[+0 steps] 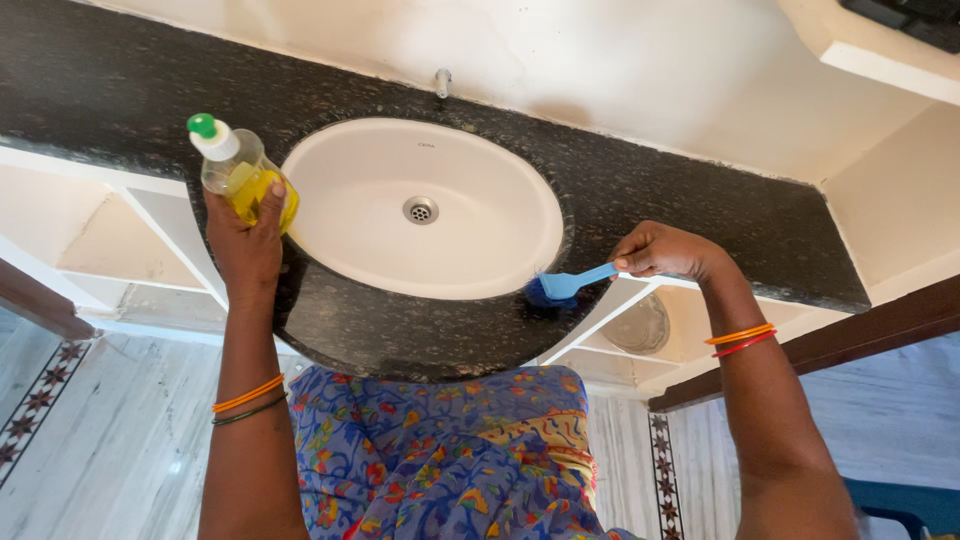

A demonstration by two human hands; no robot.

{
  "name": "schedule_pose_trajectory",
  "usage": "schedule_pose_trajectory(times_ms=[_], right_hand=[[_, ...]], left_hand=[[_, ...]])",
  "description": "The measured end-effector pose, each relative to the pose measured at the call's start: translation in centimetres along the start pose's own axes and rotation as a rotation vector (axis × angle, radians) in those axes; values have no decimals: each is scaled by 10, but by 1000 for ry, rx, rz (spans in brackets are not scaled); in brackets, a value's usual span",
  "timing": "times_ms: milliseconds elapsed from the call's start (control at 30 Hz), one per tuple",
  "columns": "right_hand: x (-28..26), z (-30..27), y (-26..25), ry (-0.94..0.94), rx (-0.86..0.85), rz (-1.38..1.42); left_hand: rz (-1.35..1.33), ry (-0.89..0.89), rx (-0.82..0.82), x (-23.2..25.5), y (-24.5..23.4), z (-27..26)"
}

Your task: The person scrubs a white bathroom sink with a blue brush while holding a bottle of yellow liquid soap. They repeatedly apply soap to the brush and scrub the sink basin and surrounding countertop.

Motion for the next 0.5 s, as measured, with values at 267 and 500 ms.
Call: schedule_pose_trajectory(times_ms=[267, 500], right_hand=[[-81, 66, 94, -172, -142, -198], [-154, 92, 175, -295, -277, -175]], left_hand=[[-7, 2, 100, -9, -6, 2], [8, -42, 32, -8, -3, -2]])
Point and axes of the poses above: each hand's wrist, its own z-axis towards the middle knuckle, its own y-axis out of the palm, x = y × z, the point moved 6 cm from there along z, towards the middle knuckle, and after that the axes turned 2 degrees about z, right-handed, at the moved point
